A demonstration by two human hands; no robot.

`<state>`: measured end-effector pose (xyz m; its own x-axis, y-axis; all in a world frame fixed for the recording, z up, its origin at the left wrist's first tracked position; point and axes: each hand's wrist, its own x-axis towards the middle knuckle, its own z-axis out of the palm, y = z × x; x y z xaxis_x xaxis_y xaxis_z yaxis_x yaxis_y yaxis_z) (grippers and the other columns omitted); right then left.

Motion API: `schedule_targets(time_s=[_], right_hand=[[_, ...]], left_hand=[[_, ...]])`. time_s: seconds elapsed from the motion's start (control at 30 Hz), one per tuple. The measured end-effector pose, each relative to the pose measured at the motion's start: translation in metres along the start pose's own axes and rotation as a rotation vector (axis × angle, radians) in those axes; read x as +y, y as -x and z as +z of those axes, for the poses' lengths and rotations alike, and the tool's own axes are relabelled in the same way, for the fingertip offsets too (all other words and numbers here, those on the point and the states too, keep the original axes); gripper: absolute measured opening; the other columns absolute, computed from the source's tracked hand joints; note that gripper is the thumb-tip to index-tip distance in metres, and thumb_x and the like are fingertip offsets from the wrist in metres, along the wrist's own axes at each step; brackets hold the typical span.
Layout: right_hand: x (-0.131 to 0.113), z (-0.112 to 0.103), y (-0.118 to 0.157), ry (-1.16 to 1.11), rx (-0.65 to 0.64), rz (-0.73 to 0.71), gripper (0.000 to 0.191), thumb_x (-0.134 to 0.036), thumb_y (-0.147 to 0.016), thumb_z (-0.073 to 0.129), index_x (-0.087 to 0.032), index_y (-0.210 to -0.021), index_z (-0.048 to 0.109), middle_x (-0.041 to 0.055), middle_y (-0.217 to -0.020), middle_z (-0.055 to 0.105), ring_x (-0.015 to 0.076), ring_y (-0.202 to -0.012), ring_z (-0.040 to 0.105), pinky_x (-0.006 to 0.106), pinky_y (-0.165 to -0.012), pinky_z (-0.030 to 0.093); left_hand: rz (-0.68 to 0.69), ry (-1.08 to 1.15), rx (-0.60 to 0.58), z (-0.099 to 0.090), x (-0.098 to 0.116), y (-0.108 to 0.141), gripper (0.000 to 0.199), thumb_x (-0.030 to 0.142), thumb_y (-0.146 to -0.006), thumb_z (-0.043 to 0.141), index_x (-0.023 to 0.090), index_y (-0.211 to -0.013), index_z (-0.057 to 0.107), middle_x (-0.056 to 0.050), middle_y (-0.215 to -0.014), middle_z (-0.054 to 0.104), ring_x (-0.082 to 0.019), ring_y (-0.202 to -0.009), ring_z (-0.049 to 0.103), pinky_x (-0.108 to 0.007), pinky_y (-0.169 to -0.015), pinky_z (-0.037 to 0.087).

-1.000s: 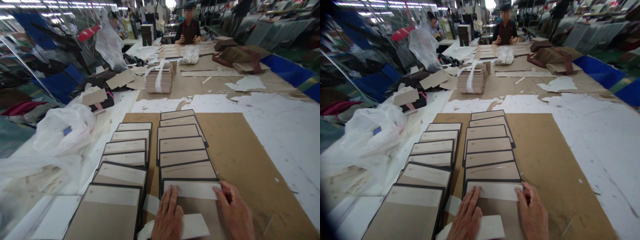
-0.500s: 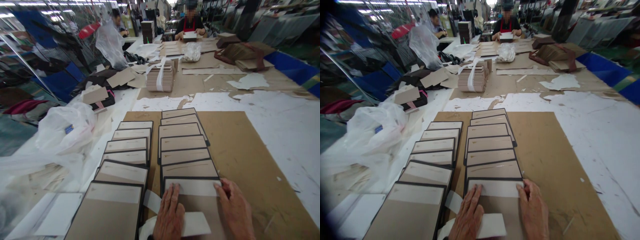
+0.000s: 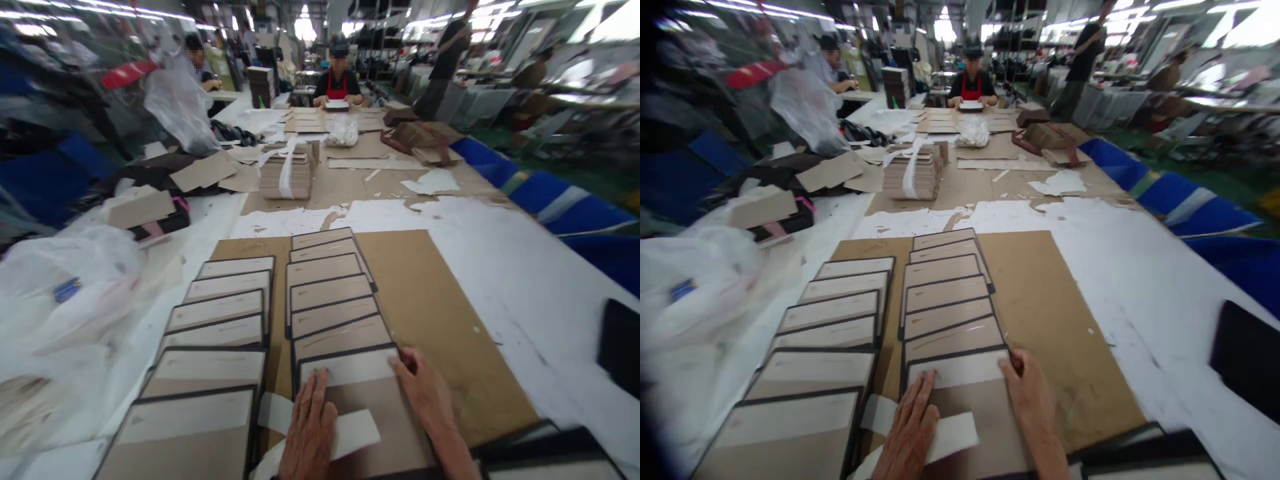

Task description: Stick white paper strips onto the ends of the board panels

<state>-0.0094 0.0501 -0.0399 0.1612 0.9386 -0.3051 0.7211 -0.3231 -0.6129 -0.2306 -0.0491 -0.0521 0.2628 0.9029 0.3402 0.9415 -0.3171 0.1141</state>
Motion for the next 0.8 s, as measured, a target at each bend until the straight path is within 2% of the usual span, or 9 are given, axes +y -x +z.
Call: schedule_targets(time_s=[0.03, 0.13, 0.23, 0.33, 0.43, 0.57, 0.7, 0.8], right_hand=[[-0.002, 0.001, -0.002, 0.003, 0.001, -0.007, 0.030, -0.046, -0.077, 0.049, -0.021, -0.089, 0.061, 0.0052, -0.087, 0.067, 0.0214, -0.081, 0.061, 0.032, -0.072, 0.044], [-0.002, 0.000, -0.010, 0.008, 0.012, -0.018, 0.023, -0.038, -0.076, 0.051, -0.022, -0.087, 0.064, 0.0027, -0.087, 0.068, 0.0187, -0.083, 0.061, 0.028, -0.072, 0.043], [0.000, -0.005, -0.015, -0.009, 0.005, -0.044, 0.023, -0.032, -0.078, 0.047, -0.023, -0.088, 0.066, 0.0012, -0.087, 0.069, 0.0168, -0.082, 0.062, 0.025, -0.072, 0.043], [0.002, -0.009, -0.010, -0.041, -0.016, -0.091, 0.028, -0.029, -0.079, 0.041, -0.023, -0.088, 0.067, 0.0023, -0.089, 0.070, 0.0174, -0.085, 0.062, 0.027, -0.075, 0.043], [0.006, -0.007, -0.005, -0.064, -0.013, -0.127, 0.035, -0.032, -0.081, 0.035, -0.018, -0.091, 0.066, 0.0079, -0.094, 0.068, 0.0220, -0.090, 0.060, 0.033, -0.081, 0.042], [0.005, -0.003, -0.001, -0.072, 0.013, -0.167, 0.038, -0.038, -0.081, 0.037, -0.018, -0.094, 0.065, 0.0106, -0.097, 0.066, 0.0245, -0.094, 0.058, 0.036, -0.085, 0.040], [-0.008, -0.009, 0.012, -0.049, 0.090, -0.169, 0.040, -0.042, -0.080, 0.040, -0.014, -0.097, 0.064, 0.0149, -0.098, 0.064, 0.0269, -0.096, 0.056, 0.039, -0.088, 0.039], [-0.016, -0.011, 0.018, -0.066, 0.131, -0.155, 0.034, -0.040, -0.081, 0.042, -0.018, -0.098, 0.061, 0.0089, -0.097, 0.066, 0.0213, -0.091, 0.059, 0.032, -0.081, 0.043]], left_hand=[[0.017, 0.026, 0.034, 0.000, -0.004, 0.001, 0.023, 0.003, -0.080, 0.035, 0.019, -0.087, 0.049, -0.013, -0.129, 0.049, -0.026, -0.126, 0.038, -0.039, -0.090, 0.050], [0.112, 0.145, -0.021, 0.003, -0.018, 0.004, 0.031, 0.005, -0.080, 0.037, 0.017, -0.107, 0.044, -0.019, -0.135, 0.041, -0.026, -0.129, 0.033, -0.039, -0.093, 0.048], [0.129, 0.173, -0.030, 0.004, -0.029, 0.007, 0.038, 0.004, -0.078, 0.037, 0.017, -0.113, 0.039, -0.021, -0.135, 0.040, -0.026, -0.127, 0.036, -0.038, -0.091, 0.050], [0.078, 0.117, -0.030, -0.003, -0.029, 0.011, 0.045, -0.002, -0.070, 0.035, 0.017, -0.110, 0.042, -0.019, -0.129, 0.049, -0.024, -0.122, 0.043, -0.036, -0.090, 0.050], [-0.033, 0.062, -0.067, -0.011, -0.024, 0.012, 0.043, -0.001, -0.063, 0.035, 0.015, -0.102, 0.047, -0.019, -0.119, 0.055, -0.024, -0.114, 0.052, -0.035, -0.089, 0.051], [-0.129, 0.005, -0.128, -0.014, -0.020, 0.012, 0.044, -0.002, -0.061, 0.034, 0.012, -0.099, 0.050, -0.021, -0.117, 0.056, -0.023, -0.112, 0.053, -0.033, -0.089, 0.050], [-0.138, 0.043, -0.147, -0.011, -0.021, 0.018, 0.048, -0.003, -0.060, 0.035, 0.015, -0.102, 0.050, -0.016, -0.122, 0.054, -0.022, -0.119, 0.048, -0.034, -0.092, 0.048], [-0.087, 0.104, -0.092, -0.005, -0.031, 0.023, 0.052, -0.003, -0.059, 0.036, 0.018, -0.105, 0.048, -0.011, -0.121, 0.056, -0.021, -0.119, 0.047, -0.034, -0.093, 0.048]])
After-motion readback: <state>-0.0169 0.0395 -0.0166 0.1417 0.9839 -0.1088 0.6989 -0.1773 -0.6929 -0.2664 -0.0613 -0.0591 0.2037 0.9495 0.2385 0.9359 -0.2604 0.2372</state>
